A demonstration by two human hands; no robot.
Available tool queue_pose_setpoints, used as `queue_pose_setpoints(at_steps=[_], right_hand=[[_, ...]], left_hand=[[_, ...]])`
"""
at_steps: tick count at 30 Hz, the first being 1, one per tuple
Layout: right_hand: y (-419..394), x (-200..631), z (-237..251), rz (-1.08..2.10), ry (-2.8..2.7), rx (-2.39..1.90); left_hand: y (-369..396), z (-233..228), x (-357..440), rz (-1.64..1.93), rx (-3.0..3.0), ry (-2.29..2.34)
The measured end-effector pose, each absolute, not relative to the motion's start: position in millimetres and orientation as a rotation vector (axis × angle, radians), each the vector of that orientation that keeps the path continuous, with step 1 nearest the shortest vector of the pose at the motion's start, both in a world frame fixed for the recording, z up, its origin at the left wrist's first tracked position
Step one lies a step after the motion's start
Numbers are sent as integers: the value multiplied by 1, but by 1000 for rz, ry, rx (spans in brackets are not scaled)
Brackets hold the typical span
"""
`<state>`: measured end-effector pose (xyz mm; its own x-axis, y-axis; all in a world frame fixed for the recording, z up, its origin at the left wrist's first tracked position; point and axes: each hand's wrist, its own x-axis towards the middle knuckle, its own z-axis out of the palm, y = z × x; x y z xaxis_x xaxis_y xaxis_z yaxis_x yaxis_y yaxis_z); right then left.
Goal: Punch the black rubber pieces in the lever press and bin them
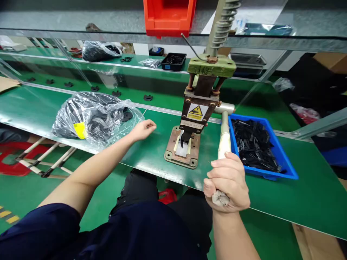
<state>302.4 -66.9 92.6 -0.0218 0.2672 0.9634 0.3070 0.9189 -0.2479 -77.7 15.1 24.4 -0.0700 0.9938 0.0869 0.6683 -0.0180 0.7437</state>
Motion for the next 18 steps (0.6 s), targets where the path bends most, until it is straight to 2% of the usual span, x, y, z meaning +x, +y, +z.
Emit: queue_pose_setpoints(at_steps=[3, 7, 18], right_hand=[[-64, 303, 90, -60, -1590, -420], [-59, 305, 87, -90, -1575, -406], [-61, 304, 90, -108, -1591, -422]], left_hand=[[31, 23, -168, 726, 1656, 2349], [51, 18, -238, 398, 1628, 2569], [74, 17, -233, -107, 1825, 2389]])
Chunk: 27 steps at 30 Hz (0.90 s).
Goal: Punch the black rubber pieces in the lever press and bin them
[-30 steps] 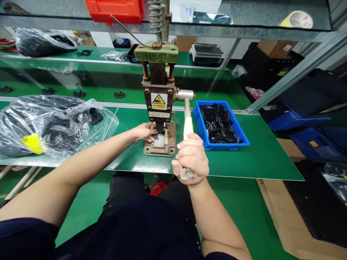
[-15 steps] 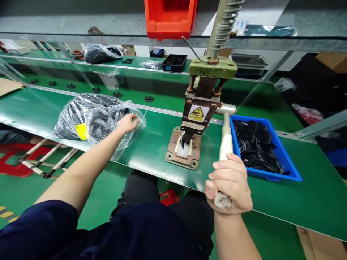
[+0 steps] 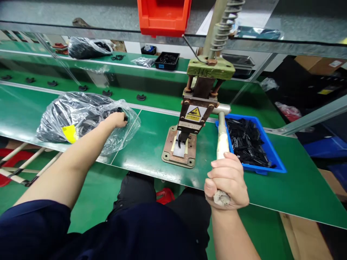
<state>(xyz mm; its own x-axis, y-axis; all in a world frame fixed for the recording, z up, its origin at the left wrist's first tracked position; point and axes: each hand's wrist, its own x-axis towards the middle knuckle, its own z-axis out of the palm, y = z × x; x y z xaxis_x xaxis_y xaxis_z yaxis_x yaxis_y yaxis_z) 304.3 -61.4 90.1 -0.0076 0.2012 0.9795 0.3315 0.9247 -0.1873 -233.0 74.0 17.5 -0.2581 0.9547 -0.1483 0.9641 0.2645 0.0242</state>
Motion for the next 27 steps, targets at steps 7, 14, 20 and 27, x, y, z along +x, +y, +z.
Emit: queue_pose_setpoints(at_steps=[7, 14, 20, 27], right_hand=[[-69, 302, 96, -82, -1655, -440], [-72, 300, 98, -38, -1642, -454], [-72, 298, 96, -51, -1623, -469], [-73, 297, 98, -74, -1647, -472]], left_hand=[[35, 16, -235, -107, 1836, 2457], [9, 33, -212, 339, 1798, 2534], [-7, 31, -90, 1120, 1192, 1554], [6, 19, 13, 1018, 1243, 1248]])
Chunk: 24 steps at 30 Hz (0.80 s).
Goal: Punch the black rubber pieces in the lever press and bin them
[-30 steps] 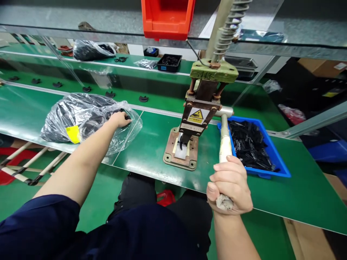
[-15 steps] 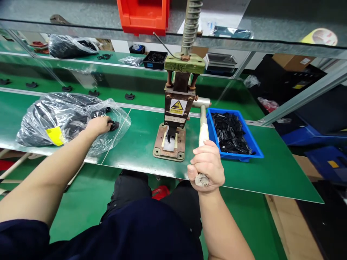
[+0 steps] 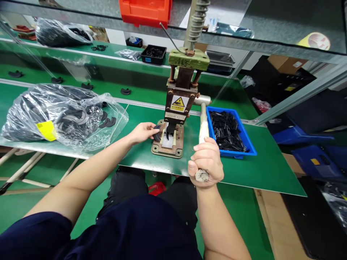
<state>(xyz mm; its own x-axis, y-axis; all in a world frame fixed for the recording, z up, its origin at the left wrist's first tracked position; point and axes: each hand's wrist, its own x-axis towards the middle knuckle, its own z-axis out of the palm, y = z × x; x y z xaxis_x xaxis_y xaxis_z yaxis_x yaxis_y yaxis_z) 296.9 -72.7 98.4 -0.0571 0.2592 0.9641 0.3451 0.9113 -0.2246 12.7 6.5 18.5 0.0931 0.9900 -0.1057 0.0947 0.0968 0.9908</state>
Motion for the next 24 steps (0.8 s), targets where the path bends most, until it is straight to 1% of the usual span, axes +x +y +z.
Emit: queue_pose_setpoints(at_steps=[7, 14, 18, 24], right_hand=[[-74, 296, 97, -84, -1632, -463], [-74, 295, 97, -76, -1608, -496], [-73, 295, 97, -77, -1600, -479], [-73, 296, 96, -82, -1618, -481]], left_hand=[[31, 18, 26, 968, 1365, 1284], [26, 21, 20, 869, 1466, 1328], [24, 16, 22, 883, 1406, 1341], [23, 15, 26, 924, 1253, 1244]])
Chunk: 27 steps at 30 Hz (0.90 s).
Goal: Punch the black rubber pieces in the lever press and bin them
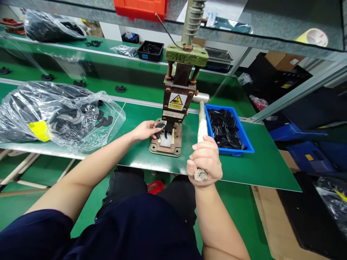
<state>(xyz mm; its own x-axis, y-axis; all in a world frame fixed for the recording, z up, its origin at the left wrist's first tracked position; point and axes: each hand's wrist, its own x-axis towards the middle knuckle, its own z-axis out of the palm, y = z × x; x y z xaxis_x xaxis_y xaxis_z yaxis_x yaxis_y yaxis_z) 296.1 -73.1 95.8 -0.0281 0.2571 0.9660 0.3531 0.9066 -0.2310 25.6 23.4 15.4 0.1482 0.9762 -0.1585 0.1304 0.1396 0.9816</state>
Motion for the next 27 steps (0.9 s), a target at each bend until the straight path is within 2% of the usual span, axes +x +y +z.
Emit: queue_pose_setpoints(at_steps=[10, 24, 27], right_hand=[[-74, 294, 96, -85, -1597, -487], [-76, 291, 95, -76, -1577, -499], [-71, 287, 108, -71, -1540, -456]], left_hand=[[29, 18, 32, 883, 1163, 1291], [34, 29, 35, 634, 923, 1315], [31, 27, 36, 668, 897, 1322]])
